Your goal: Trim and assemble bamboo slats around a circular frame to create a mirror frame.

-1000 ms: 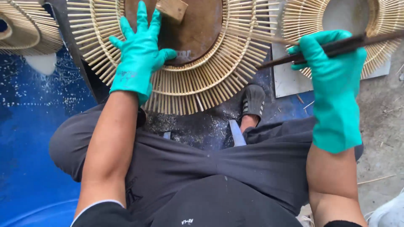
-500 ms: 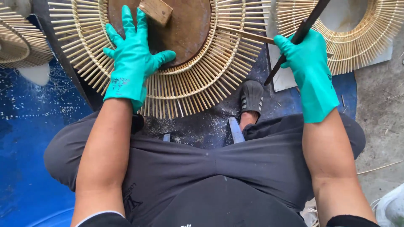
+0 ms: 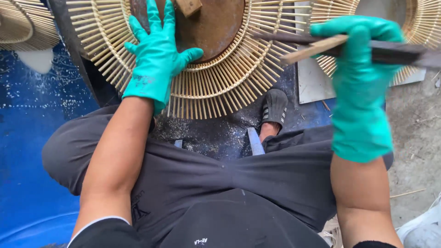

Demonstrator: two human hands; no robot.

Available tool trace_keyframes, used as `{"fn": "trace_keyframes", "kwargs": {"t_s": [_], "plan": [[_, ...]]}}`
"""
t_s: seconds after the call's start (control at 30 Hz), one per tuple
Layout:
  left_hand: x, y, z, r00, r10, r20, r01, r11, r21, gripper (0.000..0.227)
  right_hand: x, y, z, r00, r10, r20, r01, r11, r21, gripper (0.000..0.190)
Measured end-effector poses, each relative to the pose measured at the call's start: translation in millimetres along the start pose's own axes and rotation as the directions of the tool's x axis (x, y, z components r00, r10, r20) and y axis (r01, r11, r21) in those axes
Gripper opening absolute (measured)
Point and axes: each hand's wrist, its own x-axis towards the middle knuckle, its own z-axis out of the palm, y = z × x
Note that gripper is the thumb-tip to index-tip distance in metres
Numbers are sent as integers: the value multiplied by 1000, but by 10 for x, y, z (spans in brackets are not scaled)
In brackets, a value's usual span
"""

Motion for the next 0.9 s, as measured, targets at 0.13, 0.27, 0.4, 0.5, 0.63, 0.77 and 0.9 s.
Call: {"fn": "trace_keyframes", "kwargs": {"t_s": [0.13, 0.27, 0.4, 0.5, 0.63, 0.77, 0.9], "plan": [[54, -25, -12, 1000, -16, 15, 16, 999, 32, 125, -120, 162, 91, 997, -8, 71, 18, 990, -139, 18], [-4, -84, -145, 997, -23, 75, 22, 1000, 9, 120, -177, 20, 326, 993, 95, 64, -82, 979, -186, 15], [28, -52, -92, 998, 60, -1, -60, 998, -12, 123, -156, 276, 98, 991, 135, 6, -124, 920, -373, 17], [44, -102, -162, 998, 34, 59, -32, 999, -28, 122, -215, -40, 342, 981, 191, 22, -182, 960, -212, 13], [106, -246, -47, 991, 133, -20, -134, 991, -20, 114, -134, 89, 185, 991, 135, -7, -135, 980, -144, 11], [173, -390, 43, 977, 209, -35, -207, 977, 57, 112, -69, 244, -262, 974, 220, -61, -227, 961, -156, 15], [79, -200, -40, 995, 81, 55, -81, 997, 1, 114, -29, 503, -754, 927, 296, -230, -357, 883, -304, 24]]}}
